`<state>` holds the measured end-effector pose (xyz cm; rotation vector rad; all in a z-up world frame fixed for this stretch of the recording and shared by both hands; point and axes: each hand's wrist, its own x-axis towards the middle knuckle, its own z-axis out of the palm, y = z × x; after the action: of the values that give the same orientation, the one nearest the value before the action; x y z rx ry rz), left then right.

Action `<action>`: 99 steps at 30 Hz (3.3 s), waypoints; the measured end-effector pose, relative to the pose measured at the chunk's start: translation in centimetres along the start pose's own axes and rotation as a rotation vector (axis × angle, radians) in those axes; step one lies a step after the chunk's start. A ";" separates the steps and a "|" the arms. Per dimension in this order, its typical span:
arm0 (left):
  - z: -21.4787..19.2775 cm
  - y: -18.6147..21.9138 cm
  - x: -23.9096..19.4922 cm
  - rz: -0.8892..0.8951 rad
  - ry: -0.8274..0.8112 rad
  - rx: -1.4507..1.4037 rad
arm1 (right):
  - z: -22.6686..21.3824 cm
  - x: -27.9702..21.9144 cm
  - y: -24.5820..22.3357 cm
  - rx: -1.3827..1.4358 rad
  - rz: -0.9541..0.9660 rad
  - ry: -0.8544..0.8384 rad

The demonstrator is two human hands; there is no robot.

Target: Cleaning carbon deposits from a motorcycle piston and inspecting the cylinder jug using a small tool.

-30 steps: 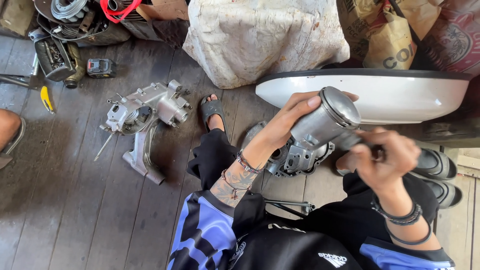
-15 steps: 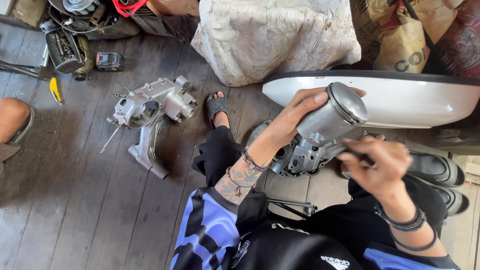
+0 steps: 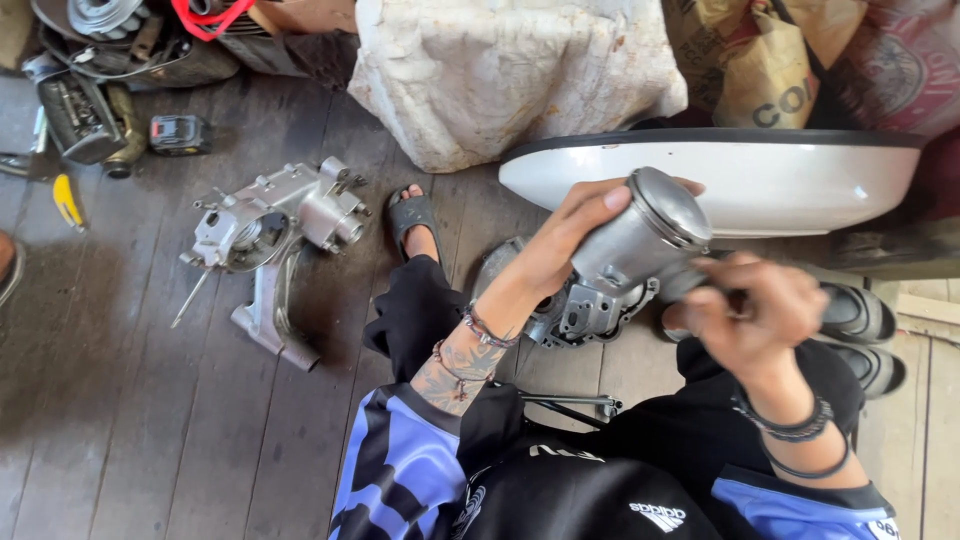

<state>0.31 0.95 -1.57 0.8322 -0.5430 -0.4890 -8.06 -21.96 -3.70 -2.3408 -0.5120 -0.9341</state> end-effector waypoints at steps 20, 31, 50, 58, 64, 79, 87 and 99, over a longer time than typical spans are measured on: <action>0.0 -1.4 -0.1 -0.127 0.084 -0.233 | -0.5 1.5 -0.9 0.161 -0.112 -0.130; 1.0 0.5 -0.1 -0.044 0.095 -0.098 | -0.3 1.6 -0.4 0.196 0.013 -0.022; 1.3 2.2 -8.6 -0.015 0.315 0.106 | 1.0 2.4 -2.9 0.268 -0.099 -0.301; 3.5 2.3 -19.6 0.120 0.615 0.165 | 3.6 2.0 -8.5 0.488 -0.328 -0.666; 6.0 3.8 -25.1 0.252 0.720 0.233 | 3.8 1.6 -13.8 0.600 -0.486 -0.756; 9.7 4.6 -31.1 0.449 0.752 0.265 | 2.6 2.2 -19.9 0.562 -0.518 -0.755; 11.8 5.2 -33.5 0.479 0.725 0.302 | 1.3 0.9 -22.0 0.598 -0.453 -0.734; 14.3 4.2 -38.2 0.668 0.858 0.281 | 1.3 -4.1 -26.9 0.671 -0.452 -0.732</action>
<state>-36.79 18.36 -0.12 0.9714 -0.0594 0.5656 -24.42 -1.04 2.15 -1.8845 -1.4319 0.0168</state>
